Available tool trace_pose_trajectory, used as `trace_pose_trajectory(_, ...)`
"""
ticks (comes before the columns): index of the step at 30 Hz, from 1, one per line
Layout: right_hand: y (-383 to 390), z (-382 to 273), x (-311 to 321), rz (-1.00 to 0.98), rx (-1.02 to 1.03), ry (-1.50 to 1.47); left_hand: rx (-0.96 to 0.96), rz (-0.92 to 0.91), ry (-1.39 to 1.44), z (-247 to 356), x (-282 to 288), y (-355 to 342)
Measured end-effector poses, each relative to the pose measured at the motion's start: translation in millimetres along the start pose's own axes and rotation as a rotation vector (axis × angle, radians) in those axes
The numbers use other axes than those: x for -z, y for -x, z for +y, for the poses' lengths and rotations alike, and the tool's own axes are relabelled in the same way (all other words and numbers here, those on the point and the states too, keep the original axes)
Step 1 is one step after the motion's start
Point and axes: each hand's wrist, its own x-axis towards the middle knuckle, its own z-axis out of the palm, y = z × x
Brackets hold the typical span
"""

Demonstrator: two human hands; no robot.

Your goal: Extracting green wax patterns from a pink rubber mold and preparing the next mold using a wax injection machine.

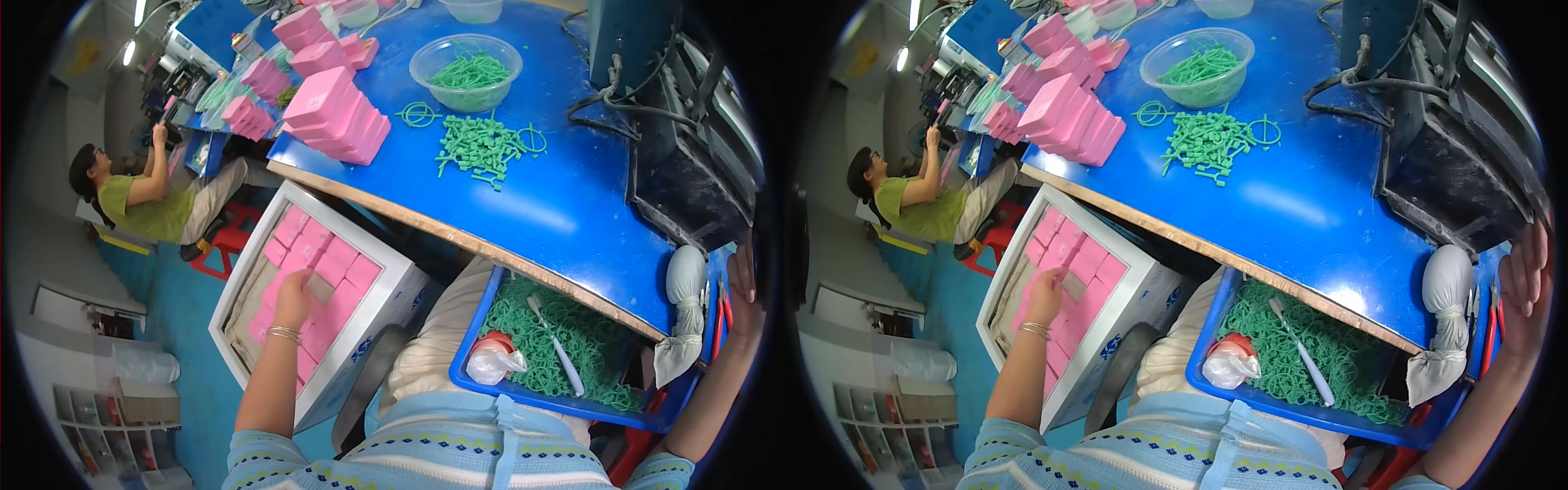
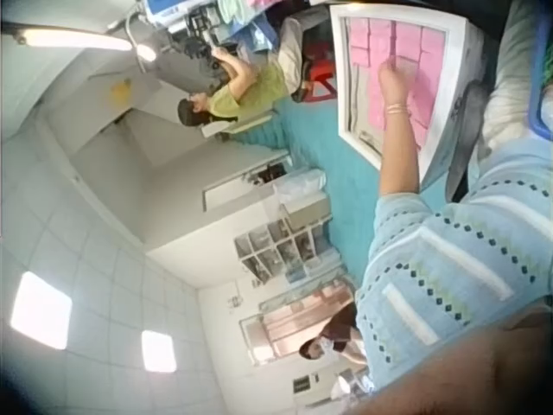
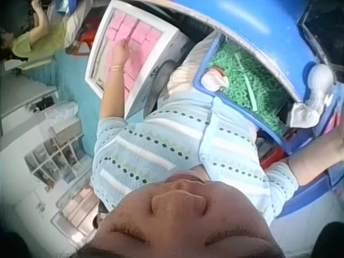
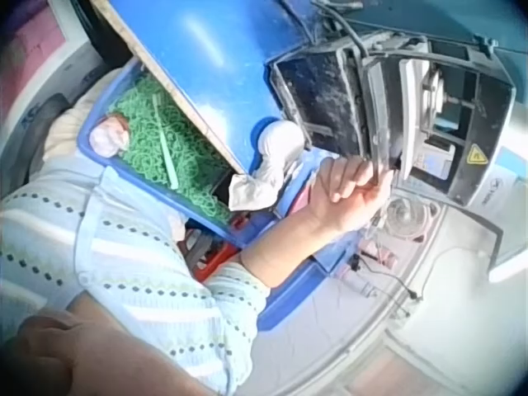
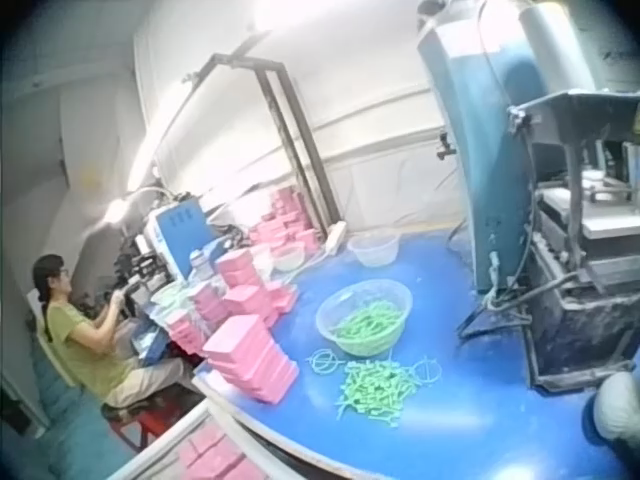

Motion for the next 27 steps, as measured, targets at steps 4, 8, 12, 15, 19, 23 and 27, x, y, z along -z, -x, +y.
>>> trace_pose_trajectory(4, -1, -4, -4, 0.013, -0.031, -0.054, -0.18, -0.332, -0.663, 1, 21, 5)
trace_pose_trajectory(8, 1, 3, -31, -0.185, -0.144, -0.251, -0.028, -0.347, -0.994, 56, 30, 7)
trace_pose_trajectory(12, 45, 17, -76, 0.018, -0.029, -0.139, -0.084, 0.01, -0.463, 85, 29, 8)
trace_pose_trajectory(15, 78, 13, -143, -0.03, -0.22, -0.026, -0.176, -0.172, 0.553, 184, 27, 40)
trace_pose_trajectory(19, 80, 48, -167, -0.552, -0.187, 0.274, -0.334, -0.643, 0.872, 281, 13, 86)
trace_pose_trajectory(23, 90, 66, -201, -0.29, -0.217, 0.24, -0.53, -1.018, 1.128, 313, -15, 108)
trace_pose_trajectory(27, 92, 76, -183, -0.18, -0.292, 0.158, -0.592, -1.114, 1.136, 306, -31, 105)
